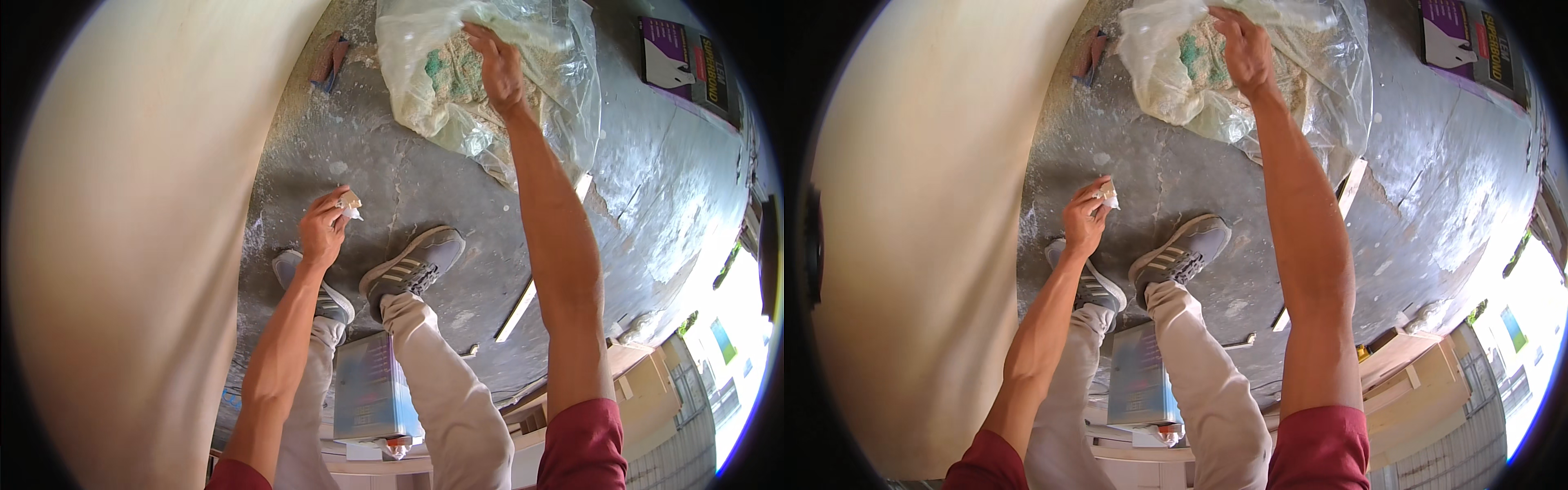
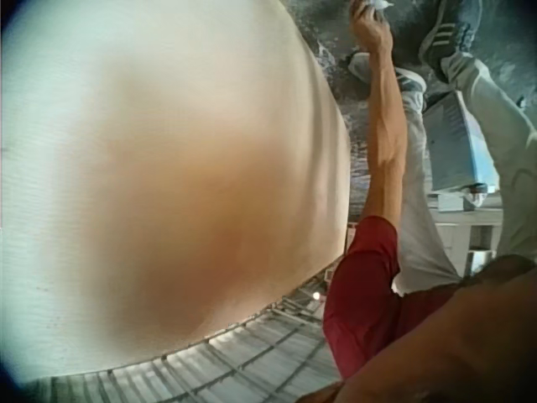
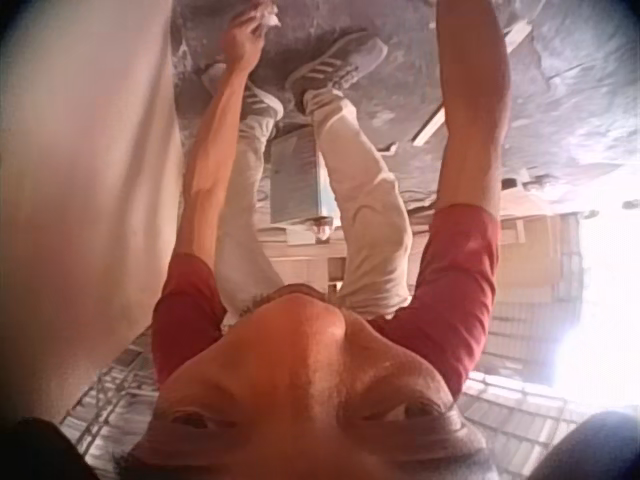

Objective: The person wipes a long white curved panel with a cloth, then opens a small orange glue box and applies glue along the panel's edge using a glue bottle. The person works in a workshop with scattered tools and materials.

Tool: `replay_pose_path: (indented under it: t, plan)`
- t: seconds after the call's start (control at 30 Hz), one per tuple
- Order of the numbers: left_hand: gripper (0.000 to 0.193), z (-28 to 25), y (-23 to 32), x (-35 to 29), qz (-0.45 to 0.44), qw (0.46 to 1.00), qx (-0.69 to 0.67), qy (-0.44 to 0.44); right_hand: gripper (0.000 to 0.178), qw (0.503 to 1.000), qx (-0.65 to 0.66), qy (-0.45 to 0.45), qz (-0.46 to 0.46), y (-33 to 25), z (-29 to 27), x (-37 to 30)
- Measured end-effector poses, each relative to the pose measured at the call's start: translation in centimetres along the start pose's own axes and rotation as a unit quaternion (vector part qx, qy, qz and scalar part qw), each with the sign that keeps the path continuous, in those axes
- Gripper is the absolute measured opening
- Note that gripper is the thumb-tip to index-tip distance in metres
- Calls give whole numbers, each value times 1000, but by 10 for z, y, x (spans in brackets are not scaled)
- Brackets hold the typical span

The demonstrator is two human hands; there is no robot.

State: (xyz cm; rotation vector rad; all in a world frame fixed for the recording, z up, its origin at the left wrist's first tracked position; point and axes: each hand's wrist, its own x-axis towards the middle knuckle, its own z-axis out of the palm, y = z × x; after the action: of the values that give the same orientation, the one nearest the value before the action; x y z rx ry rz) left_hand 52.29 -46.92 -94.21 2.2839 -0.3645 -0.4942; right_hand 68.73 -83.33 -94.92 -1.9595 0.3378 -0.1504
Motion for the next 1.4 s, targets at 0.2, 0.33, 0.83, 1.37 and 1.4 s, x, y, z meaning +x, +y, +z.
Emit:
replay_pose_path:
  t: [0.2,0.33,0.83,1.37,1.4]
  plan:
    - [27,6,0,-2,26,999,-5,-18,26,956,-278,-40,79,9,12,20]
    - [25,0,-6,-10,30,999,2,-37,26,891,-440,-111,15,0,40,-1]
    - [35,-4,-10,-35,-43,994,-40,-91,21,837,-513,-188,-22,14,64,-24]
    - [15,-161,165,-115,-193,968,-146,71,20,918,-278,131,252,8,20,-84]
    - [14,-180,180,-131,-172,969,-157,78,20,920,-269,132,251,20,9,-83]
